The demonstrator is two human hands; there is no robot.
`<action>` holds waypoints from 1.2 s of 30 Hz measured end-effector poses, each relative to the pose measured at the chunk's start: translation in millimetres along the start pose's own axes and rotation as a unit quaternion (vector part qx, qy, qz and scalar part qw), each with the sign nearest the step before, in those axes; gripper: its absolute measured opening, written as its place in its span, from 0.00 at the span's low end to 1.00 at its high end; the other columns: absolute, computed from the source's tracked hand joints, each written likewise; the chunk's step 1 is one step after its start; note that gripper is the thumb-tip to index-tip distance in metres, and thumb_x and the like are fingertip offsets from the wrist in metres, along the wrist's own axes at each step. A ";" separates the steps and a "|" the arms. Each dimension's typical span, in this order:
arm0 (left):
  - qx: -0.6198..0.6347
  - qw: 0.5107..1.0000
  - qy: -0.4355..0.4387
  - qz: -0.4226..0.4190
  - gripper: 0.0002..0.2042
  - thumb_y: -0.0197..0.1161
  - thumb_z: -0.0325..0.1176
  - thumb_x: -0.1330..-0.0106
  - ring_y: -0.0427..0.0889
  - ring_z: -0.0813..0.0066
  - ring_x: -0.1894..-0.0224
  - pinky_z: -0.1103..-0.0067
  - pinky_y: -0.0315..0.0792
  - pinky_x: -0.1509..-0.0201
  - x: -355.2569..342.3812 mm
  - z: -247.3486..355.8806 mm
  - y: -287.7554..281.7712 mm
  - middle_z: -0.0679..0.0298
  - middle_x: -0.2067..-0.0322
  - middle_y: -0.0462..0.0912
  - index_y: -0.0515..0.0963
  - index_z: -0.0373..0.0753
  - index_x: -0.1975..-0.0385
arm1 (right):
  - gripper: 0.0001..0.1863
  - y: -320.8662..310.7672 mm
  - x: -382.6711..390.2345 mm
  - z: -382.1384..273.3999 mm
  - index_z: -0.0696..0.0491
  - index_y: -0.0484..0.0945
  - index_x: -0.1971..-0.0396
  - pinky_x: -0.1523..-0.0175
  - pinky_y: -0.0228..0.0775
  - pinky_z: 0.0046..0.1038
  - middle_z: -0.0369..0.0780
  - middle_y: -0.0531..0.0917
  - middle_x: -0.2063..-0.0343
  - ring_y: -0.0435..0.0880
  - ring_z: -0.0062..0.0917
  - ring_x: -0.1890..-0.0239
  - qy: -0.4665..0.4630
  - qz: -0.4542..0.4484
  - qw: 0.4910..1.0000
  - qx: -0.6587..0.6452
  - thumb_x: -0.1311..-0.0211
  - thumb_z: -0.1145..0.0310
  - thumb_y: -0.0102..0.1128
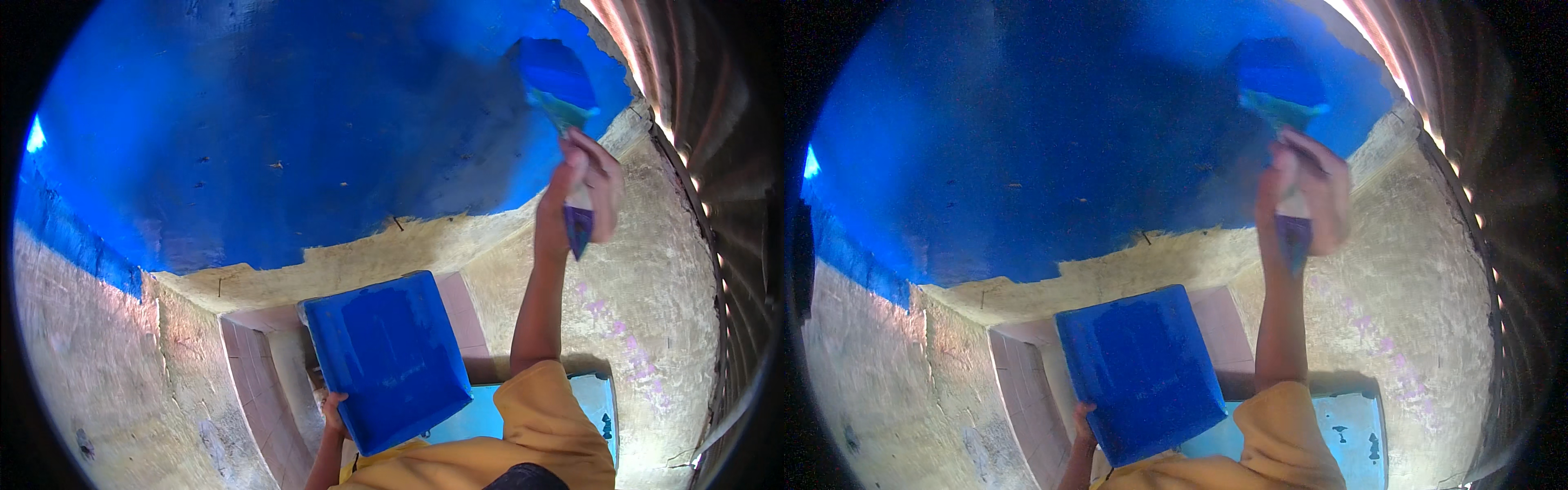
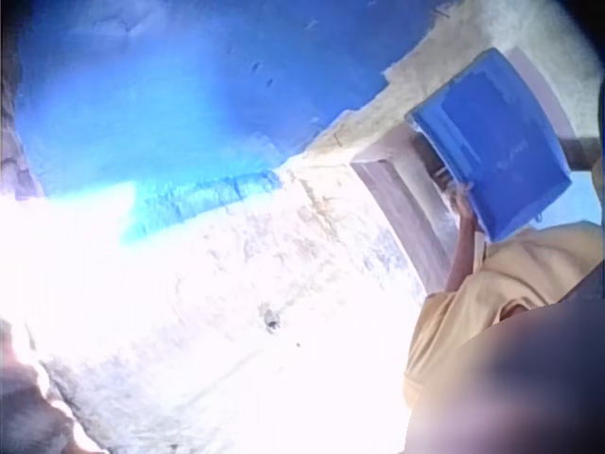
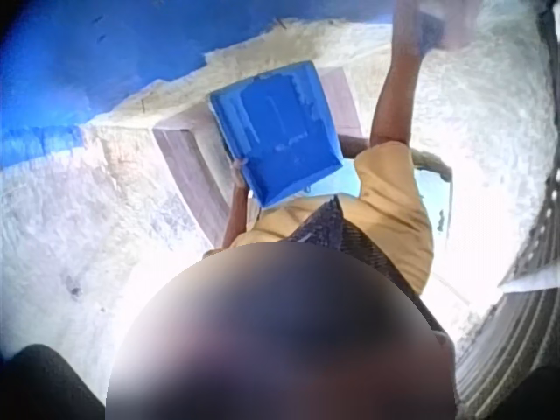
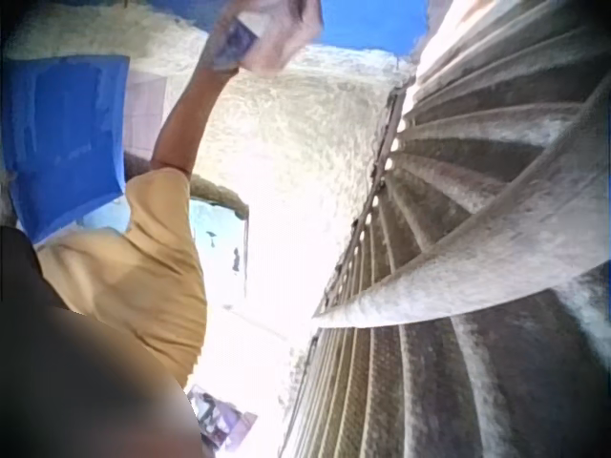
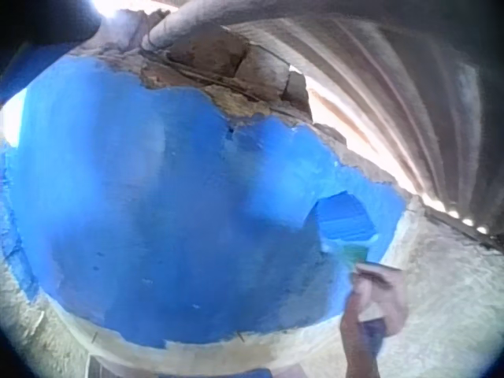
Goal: The person paints a ceiling by hand using a brush and a blue tray.
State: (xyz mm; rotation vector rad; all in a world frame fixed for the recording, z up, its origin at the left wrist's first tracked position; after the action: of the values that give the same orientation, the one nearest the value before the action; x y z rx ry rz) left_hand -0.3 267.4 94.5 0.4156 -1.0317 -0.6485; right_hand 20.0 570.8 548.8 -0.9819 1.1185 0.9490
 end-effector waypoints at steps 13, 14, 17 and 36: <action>0.028 0.999 -0.026 0.020 0.29 0.58 0.42 0.56 0.74 0.58 0.58 0.66 0.71 0.53 -0.9 4.2 4.9 0.54 0.61 0.75 0.69 0.34 0.52 | 0.11 -2.6 -16.8 -26.2 0.61 0.79 0.72 0.63 0.78 0.24 0.47 0.81 0.66 0.82 0.29 0.66 -0.074 0.017 0.997 0.008 0.38 0.68 0.56; 0.037 0.999 -0.030 0.018 0.29 0.57 0.41 0.56 0.74 0.58 0.58 0.66 0.71 0.53 -0.8 3.0 5.1 0.54 0.61 0.75 0.69 0.34 0.52 | 0.10 2.0 -16.5 -23.9 0.61 0.79 0.73 0.63 0.78 0.24 0.47 0.81 0.65 0.82 0.29 0.66 -0.069 0.003 0.997 -0.024 0.39 0.69 0.57; 0.056 0.998 -0.032 0.008 0.28 0.57 0.41 0.56 0.75 0.58 0.59 0.66 0.71 0.54 -2.8 -0.2 3.8 0.53 0.61 0.75 0.69 0.34 0.52 | 0.05 14.7 -5.0 -27.7 0.60 0.79 0.75 0.68 0.77 0.23 0.45 0.82 0.69 0.83 0.26 0.69 -0.069 -0.050 0.996 -0.039 0.43 0.75 0.59; 0.029 0.999 -0.023 0.018 0.29 0.57 0.41 0.56 0.76 0.60 0.61 0.68 0.72 0.55 1.4 1.4 0.6 0.56 0.62 0.76 0.69 0.35 0.51 | 0.03 16.2 36.9 -34.7 0.59 0.76 0.75 0.67 0.77 0.23 0.42 0.83 0.70 0.84 0.29 0.68 -0.084 -0.090 0.990 -0.067 0.47 0.76 0.61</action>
State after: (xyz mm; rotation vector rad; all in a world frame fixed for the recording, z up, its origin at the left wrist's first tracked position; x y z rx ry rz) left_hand -0.9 266.9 96.4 0.4337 -1.1017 -0.6000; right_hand 1.9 546.3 505.2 -1.0716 0.8192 0.9488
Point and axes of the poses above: each hand's wrist, its own x-axis away from the middle knuckle, its own y-axis out of the palm, z = x × y, the point moved 5 cm from there along -x, towards the middle knuckle
